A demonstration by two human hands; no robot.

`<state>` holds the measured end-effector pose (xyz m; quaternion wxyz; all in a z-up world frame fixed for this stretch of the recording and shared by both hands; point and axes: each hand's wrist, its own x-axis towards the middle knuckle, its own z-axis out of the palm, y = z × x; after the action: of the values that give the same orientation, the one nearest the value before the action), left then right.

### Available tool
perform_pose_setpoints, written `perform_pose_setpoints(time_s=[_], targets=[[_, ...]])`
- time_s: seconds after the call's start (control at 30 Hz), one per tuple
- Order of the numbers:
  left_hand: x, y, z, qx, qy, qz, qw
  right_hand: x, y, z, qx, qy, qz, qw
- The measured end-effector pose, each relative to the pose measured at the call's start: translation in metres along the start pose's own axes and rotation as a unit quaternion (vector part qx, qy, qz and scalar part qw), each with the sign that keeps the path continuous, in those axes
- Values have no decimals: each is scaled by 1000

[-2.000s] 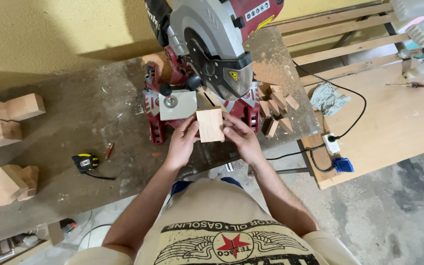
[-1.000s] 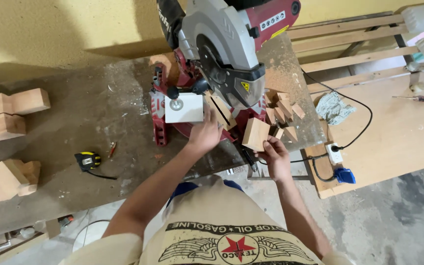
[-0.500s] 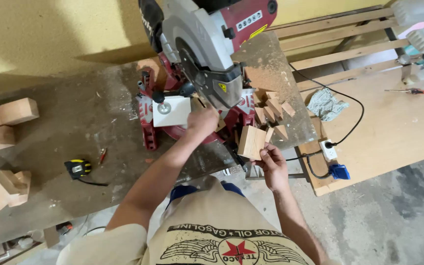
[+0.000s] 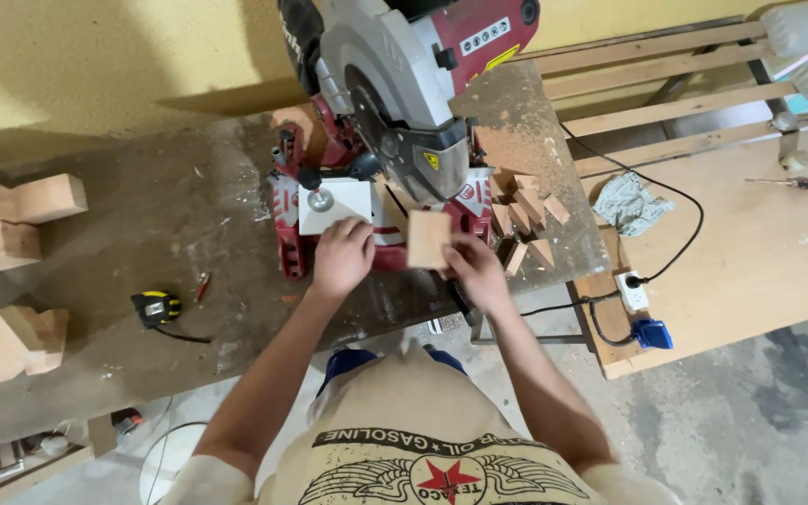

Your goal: Cutting small wooden blocks to specific lengths using a miter saw

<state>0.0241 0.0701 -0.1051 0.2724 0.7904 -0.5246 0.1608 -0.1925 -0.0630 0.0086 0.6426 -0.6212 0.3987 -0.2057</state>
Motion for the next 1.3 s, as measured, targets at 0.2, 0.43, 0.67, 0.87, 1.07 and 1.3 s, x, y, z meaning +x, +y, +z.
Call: perform_pose_setpoints(time_s=[0.2,0.43,0.67,0.87,1.07,1.3], targets=[[-16,-23,10,69,75,3,995,90,46,53,-358,-2,-77,931],[-7,-25,-4,46,69,5,997,53,16,68,-392,2,-352,850],[-9,-31,0,13,93,15,995,79,51,63,-382,24,-399,834],[-8,-25,-7,-25,101,-1,995,101,84,64,-367,80,-385,843],[-4,-19,-13,-25,118,3,993,104,96,57,-439,107,-391,802],[13,-4,-3,-25,127,45,991,107,91,63,-445,86,-376,808]])
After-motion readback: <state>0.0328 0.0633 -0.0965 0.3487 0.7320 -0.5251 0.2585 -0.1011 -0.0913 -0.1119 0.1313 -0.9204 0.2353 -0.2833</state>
